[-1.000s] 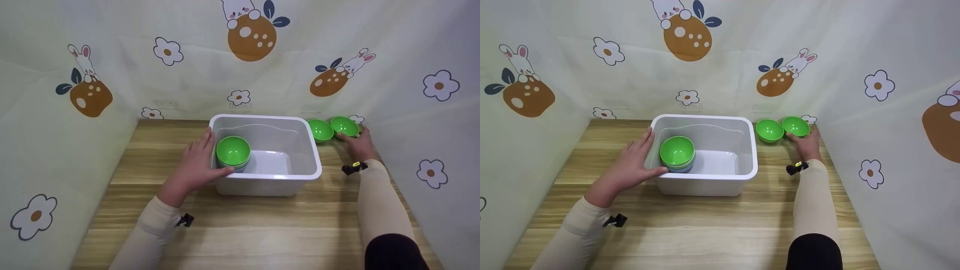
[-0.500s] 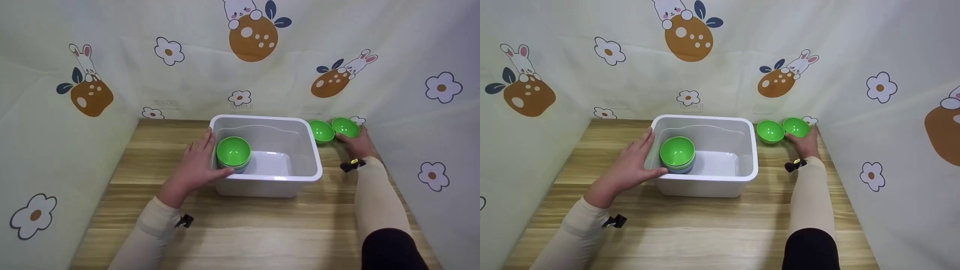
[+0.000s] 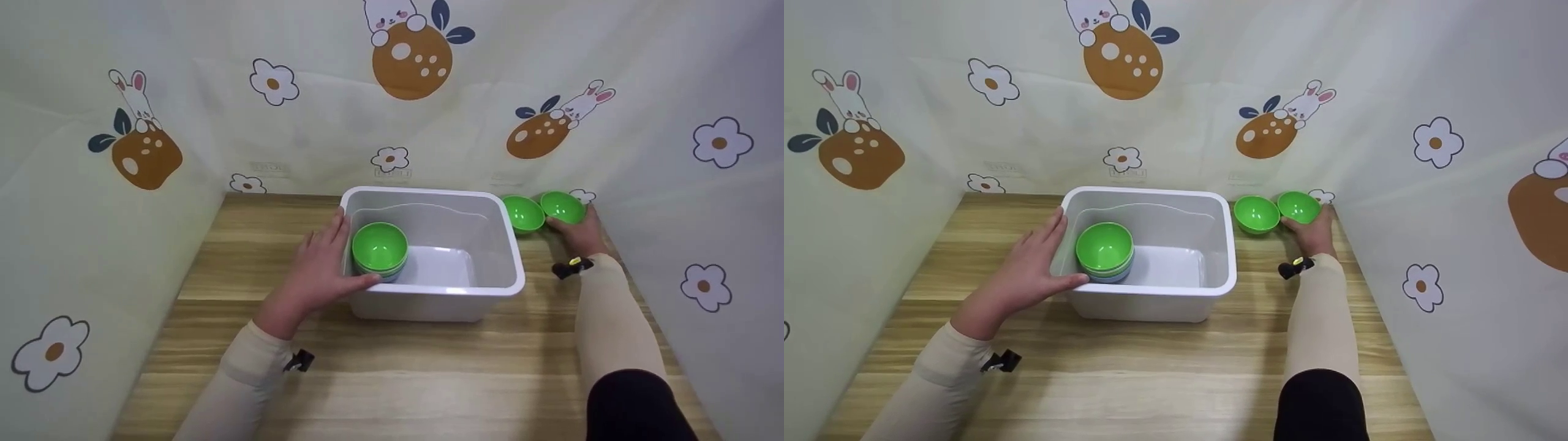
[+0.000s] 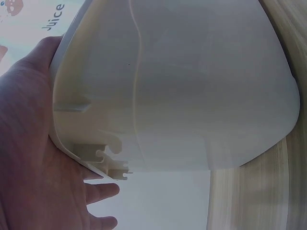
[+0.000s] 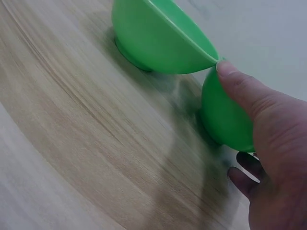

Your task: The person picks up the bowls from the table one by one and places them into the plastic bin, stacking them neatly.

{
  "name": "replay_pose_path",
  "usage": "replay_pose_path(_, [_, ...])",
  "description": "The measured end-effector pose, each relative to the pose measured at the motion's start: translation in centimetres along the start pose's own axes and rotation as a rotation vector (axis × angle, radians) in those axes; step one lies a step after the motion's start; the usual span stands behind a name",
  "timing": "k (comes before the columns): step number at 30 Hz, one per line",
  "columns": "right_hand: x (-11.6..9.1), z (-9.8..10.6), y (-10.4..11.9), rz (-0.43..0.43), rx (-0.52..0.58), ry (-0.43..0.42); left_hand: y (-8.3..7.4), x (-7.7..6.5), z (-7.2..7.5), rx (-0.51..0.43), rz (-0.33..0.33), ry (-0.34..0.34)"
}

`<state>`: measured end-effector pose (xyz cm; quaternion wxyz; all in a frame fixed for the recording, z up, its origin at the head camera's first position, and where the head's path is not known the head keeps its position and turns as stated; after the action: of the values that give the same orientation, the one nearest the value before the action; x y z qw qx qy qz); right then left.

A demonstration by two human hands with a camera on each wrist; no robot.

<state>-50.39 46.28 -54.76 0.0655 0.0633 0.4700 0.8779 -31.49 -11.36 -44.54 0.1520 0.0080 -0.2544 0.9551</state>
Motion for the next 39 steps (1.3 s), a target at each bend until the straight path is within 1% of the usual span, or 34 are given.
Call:
replay_pose_path(4, [0.1, 0.1, 0.2, 0.071, 0.012, -0.041, 0.0, 0.0, -0.1, -0.002, -0.001, 0.003])
replay_pose_path(8, [-0.3, 0.1, 0.3, 0.077, -0.008, -0.068, 0.0, 0.0, -0.2, -0.008, 0.008, 0.011])
replay_pose_path(11, [-0.3, 0.1, -0.1, 0.048, 0.006, -0.089, 0.0, 0.0, -0.3, -0.011, 0.009, 0.014])
replay_pose_path(13, [-0.2, 0.0, -0.4, 0.032, 0.047, -0.101, 0.0, 0.0, -0.3, -0.014, 0.01, 0.013])
replay_pose_path(15, [-0.1, 0.0, -0.8, -0.001, 0.082, -0.108, 0.0, 0.0, -0.3, -0.019, 0.013, 0.013])
replay_pose_path(17, [0.0, -0.1, -1.3, -0.037, 0.094, -0.11, 0.1, 0.0, -0.3, -0.023, 0.018, 0.016])
replay_pose_path(22, [-0.7, 0.1, -1.9, -0.134, 0.104, -0.132, 0.1, 0.0, -0.3, -0.022, 0.019, 0.019])
replay_pose_path(25, [-1.3, 0.2, -1.9, -0.169, 0.113, -0.142, 0.1, 0.0, -0.3, -0.022, 0.019, 0.017])
replay_pose_path(31, [-1.7, 0.6, -1.7, -0.184, 0.118, -0.161, 0.2, 0.1, -0.3, -0.023, 0.005, 0.005])
replay_pose_path(34, [-1.9, 0.8, -1.2, -0.181, 0.142, -0.17, 0.3, 0.1, -0.2, -0.021, -0.004, -0.001])
replay_pose_path(39, [-2.5, 1.0, 0.0, -0.148, 0.124, -0.138, 0.4, 0.2, -0.3, -0.017, -0.008, -0.005])
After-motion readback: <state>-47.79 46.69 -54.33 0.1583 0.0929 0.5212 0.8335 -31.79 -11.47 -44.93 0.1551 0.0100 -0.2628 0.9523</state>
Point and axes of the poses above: each hand's wrist, its own x-axis towards the middle knuckle, its own z-axis out of the back of the hand, y = z × x, the point moved 8 cm from there along x, towards the middle knuckle, and after that the axes turned 1 degree about z, right-handed, at the moved point
